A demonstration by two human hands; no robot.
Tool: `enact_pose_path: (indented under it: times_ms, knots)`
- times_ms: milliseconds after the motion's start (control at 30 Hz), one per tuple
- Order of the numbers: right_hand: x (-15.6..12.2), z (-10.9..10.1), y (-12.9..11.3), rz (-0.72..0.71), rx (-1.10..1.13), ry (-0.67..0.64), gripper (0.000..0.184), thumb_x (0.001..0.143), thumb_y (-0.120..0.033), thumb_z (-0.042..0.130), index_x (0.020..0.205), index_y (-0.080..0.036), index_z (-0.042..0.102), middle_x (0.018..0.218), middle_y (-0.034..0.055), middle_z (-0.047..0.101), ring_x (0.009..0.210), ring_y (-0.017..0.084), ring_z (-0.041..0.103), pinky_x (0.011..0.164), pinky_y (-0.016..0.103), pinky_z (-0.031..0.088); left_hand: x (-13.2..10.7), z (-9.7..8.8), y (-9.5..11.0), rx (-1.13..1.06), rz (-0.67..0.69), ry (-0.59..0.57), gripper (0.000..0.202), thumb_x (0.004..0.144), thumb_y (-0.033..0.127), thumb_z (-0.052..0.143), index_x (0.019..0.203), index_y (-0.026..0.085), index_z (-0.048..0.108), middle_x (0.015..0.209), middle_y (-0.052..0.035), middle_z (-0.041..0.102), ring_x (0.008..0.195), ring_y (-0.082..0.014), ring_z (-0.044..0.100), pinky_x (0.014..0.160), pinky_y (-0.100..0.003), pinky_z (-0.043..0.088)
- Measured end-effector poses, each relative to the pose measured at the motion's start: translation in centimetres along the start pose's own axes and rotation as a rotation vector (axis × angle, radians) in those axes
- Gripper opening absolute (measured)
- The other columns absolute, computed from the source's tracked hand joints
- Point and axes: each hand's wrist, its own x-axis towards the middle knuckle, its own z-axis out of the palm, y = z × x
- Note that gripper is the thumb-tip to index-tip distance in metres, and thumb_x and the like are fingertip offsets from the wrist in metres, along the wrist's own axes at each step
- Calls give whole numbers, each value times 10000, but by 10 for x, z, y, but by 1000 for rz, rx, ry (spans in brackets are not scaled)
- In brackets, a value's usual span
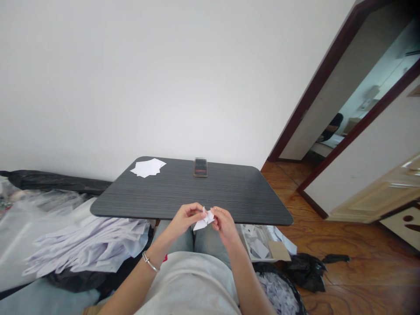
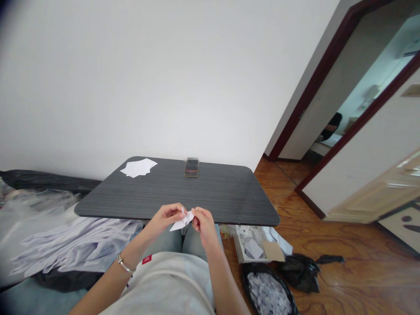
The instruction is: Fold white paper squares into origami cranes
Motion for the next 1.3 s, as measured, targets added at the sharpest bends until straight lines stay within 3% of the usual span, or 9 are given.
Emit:
enact_pose_path:
  times_ms: [133,333,533,633,767,1067,1300]
  knots:
    - [1,-1,2,-10,-60,16,333,726,-386,588,521,-189,415,411,-74,375,352,50,249,361,214,126,-2,1,4,0,17,30,261,616,338,739,691,113,631,671,-12,609,604,-105,518,579,-208,363]
    - [2,-6,-4,-226,-137,160,223,739,-405,589,720,-189,538,446,-84,415,350,50,279,348,183,162,-3,-1,9,21,-11,146,253,616,346,733,626,114,631,615,5,591,555,-87,485,557,-195,354]
    - [-11,-2,-18,-356,-335,-5,151,768,-318,596,852,-204,647,620,-19,544,520,98,463,438,196,335,-3,-3,4,-21,-28,153,219,634,322,726,645,119,645,916,-40,640,654,-97,539,609,-205,388]
    - [-16,0,-20,-410,-366,-76,143,791,-284,578,875,-214,671,746,13,584,627,121,523,539,220,415,-3,-4,2,-32,-23,106,210,664,326,706,660,123,654,789,-35,668,649,-112,552,624,-214,385]
    - [-17,0,-20,-411,-333,-102,141,797,-287,578,873,-211,669,769,25,634,672,143,577,608,248,457,-3,-4,2,-47,-35,103,221,661,331,711,657,118,650,650,-19,666,581,-102,543,588,-206,373]
    - [-17,-1,-19,-387,-397,-50,128,771,-228,606,892,-199,636,795,46,673,735,173,610,647,283,484,-3,-3,3,-62,-46,107,241,657,338,715,641,113,629,626,-18,664,535,-91,538,547,-198,380]
    - [-17,0,-20,-427,-451,-29,152,753,-183,604,902,-206,622,777,36,675,708,161,611,587,254,472,-2,-2,4,-42,-41,112,263,645,352,720,621,110,618,598,-19,654,513,-90,533,530,-197,389]
